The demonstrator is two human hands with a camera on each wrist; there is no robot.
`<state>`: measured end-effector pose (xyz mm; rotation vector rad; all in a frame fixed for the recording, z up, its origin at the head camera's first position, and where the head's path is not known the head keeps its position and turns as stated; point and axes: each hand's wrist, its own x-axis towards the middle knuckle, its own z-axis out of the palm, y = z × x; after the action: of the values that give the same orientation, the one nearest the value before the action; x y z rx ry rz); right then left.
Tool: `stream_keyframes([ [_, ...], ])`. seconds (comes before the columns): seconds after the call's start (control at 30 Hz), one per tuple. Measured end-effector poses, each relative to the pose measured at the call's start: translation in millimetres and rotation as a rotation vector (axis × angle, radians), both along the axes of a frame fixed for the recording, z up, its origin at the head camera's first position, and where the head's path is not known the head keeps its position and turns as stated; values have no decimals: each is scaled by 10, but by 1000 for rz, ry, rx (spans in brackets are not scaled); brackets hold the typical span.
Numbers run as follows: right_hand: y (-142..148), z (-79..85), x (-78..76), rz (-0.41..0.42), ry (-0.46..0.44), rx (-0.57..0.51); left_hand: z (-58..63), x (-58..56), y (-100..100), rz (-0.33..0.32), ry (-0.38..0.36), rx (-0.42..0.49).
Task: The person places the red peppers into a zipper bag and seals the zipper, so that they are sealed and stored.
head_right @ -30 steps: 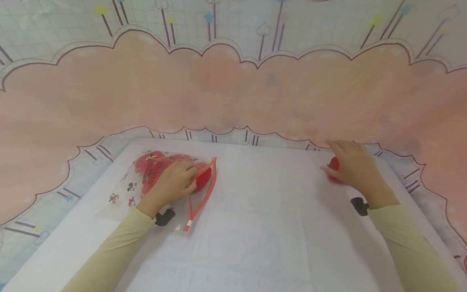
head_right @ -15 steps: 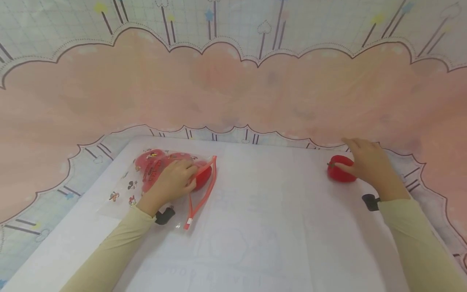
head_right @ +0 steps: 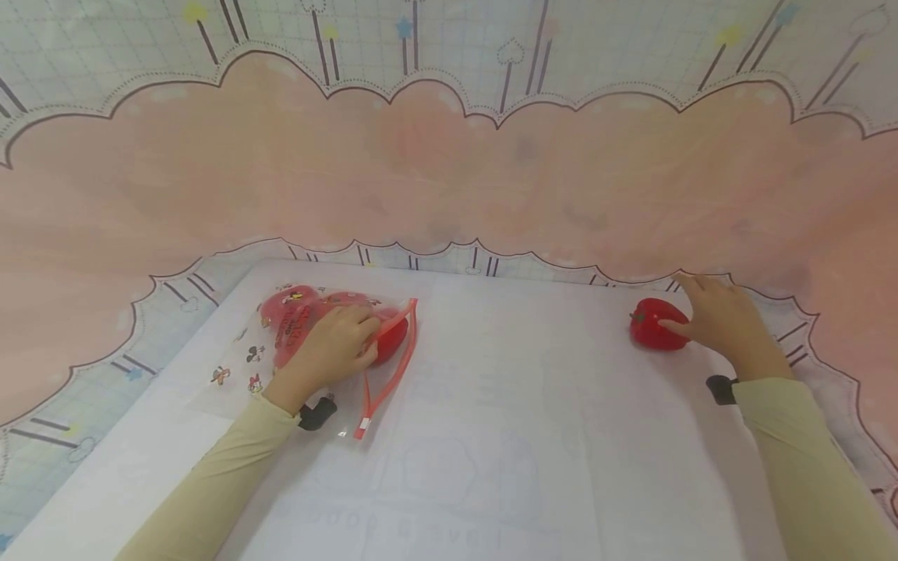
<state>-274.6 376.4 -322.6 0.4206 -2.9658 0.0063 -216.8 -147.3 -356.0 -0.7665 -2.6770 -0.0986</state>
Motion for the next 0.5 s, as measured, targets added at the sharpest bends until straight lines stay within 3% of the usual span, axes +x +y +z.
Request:
stream_keyframes([
  [0.27, 80, -88, -57, -66, -136, 17, 4, 1, -2, -8, 18, -7],
  [0.5, 124, -135, -88, -83, -175, -3, 2, 3, -2, 1, 5, -2],
])
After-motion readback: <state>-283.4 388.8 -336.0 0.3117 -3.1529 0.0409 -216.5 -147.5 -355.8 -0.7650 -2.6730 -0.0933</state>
